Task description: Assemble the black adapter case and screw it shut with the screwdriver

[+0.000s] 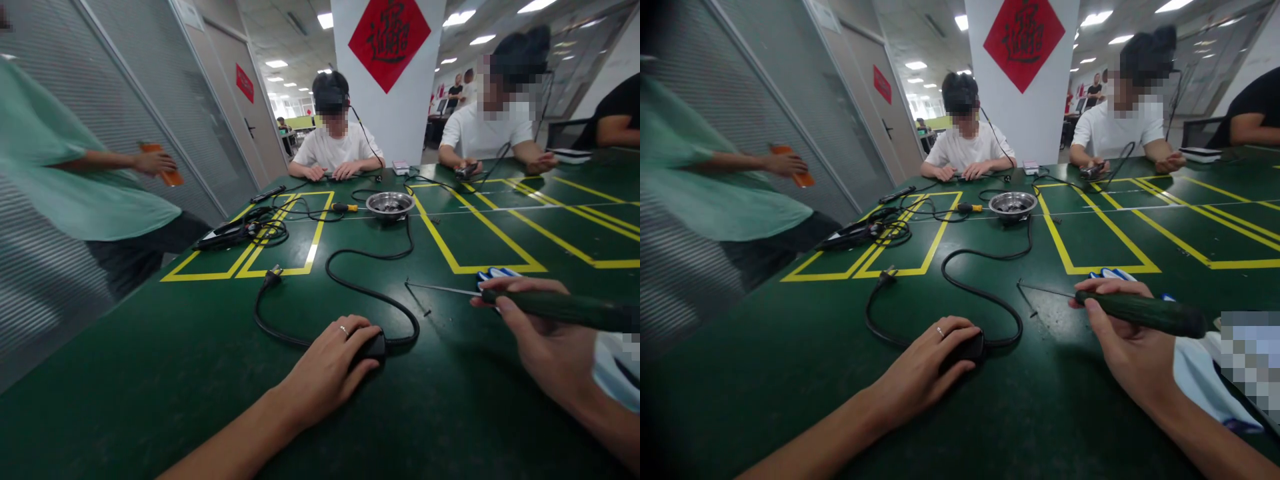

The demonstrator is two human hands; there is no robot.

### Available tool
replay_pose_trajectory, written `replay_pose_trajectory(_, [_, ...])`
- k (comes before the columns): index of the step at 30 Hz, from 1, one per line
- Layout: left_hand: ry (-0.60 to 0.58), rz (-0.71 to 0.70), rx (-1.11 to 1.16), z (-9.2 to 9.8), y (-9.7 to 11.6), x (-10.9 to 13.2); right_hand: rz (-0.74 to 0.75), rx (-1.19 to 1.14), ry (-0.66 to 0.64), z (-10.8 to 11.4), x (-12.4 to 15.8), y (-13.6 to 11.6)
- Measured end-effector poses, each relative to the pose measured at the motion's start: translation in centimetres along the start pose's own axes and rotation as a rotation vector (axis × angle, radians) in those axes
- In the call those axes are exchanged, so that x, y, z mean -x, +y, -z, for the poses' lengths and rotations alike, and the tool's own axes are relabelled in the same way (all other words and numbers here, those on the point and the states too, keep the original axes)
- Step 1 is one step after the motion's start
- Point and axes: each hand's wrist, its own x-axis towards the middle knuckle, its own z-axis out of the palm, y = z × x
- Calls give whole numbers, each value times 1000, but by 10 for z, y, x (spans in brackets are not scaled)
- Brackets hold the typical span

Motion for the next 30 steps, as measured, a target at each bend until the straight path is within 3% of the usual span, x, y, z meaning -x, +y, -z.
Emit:
replay_pose_trajectory(4, [4, 1, 3, -1, 0, 0, 33, 13, -36, -3, 3, 1])
replay_pose_trajectory(10, [3, 0, 2, 1, 3, -1, 82, 6, 52, -2, 5, -14])
replay_pose_trajectory(18, [22, 13, 37, 2, 4, -2, -38, -74, 181, -6, 18, -43])
replay_pose_trajectory(24, [31, 14, 55, 3, 4, -2, -98, -132, 187, 1, 25, -41])
replay_pose_trajectory(30, [31, 19, 79, 1, 2, -2, -53, -84, 138, 2, 26, -36])
